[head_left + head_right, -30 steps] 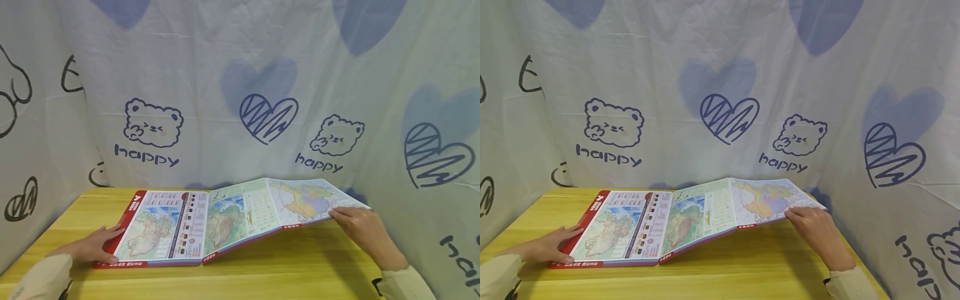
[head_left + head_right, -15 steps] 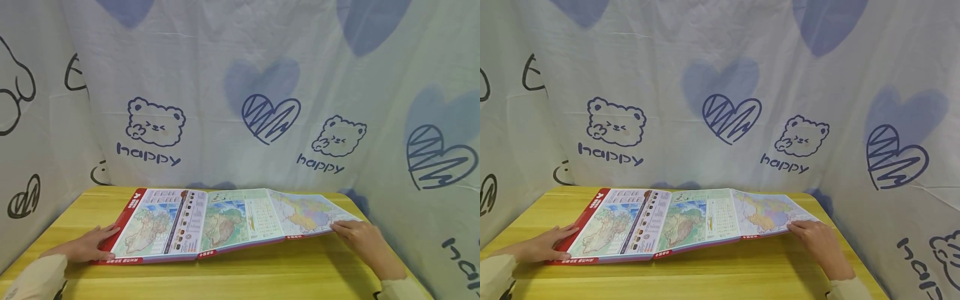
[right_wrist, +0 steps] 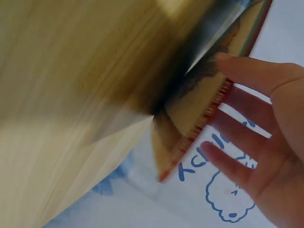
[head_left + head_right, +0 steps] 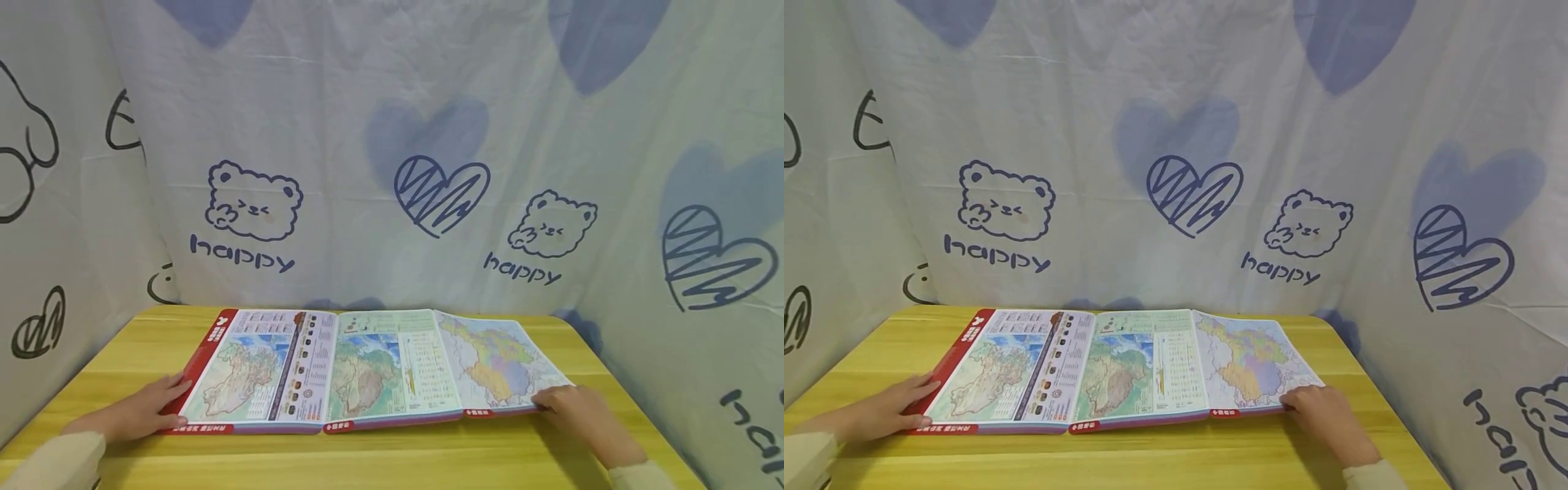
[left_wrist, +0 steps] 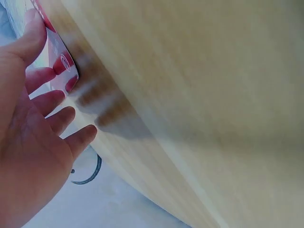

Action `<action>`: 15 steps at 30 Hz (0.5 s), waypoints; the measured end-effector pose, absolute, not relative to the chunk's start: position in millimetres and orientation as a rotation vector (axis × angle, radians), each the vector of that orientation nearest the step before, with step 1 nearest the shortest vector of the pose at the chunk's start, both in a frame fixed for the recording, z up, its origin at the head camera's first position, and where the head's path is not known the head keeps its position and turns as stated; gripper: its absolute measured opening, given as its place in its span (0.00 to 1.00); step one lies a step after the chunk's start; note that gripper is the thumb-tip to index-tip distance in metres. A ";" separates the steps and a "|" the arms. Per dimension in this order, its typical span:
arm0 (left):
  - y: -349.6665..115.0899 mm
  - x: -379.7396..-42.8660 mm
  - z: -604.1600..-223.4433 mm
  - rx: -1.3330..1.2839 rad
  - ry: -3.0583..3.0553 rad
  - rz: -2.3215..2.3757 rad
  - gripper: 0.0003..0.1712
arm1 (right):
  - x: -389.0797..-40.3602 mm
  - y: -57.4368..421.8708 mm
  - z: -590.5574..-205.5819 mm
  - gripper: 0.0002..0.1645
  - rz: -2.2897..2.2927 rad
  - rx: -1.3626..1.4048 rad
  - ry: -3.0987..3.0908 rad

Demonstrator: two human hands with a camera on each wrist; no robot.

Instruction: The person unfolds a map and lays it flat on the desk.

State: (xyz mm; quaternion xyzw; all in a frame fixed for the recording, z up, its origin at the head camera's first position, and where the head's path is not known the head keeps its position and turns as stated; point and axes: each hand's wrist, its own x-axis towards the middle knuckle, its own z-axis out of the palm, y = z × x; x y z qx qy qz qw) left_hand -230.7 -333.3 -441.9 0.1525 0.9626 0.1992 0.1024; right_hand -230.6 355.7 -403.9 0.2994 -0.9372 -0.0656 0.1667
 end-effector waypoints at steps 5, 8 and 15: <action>-331.3 -225.7 -441.5 0.516 2.867 0.544 0.39 | -231.2 354.4 -405.2 0.11 -0.118 0.803 -2.871; -329.9 -224.1 -442.1 0.538 2.879 0.509 0.37 | -230.4 353.6 -404.2 0.16 -0.078 0.769 -2.938; -314.9 -216.3 -439.3 0.525 2.957 0.413 0.40 | -228.3 344.7 -403.5 0.18 0.057 0.757 -3.035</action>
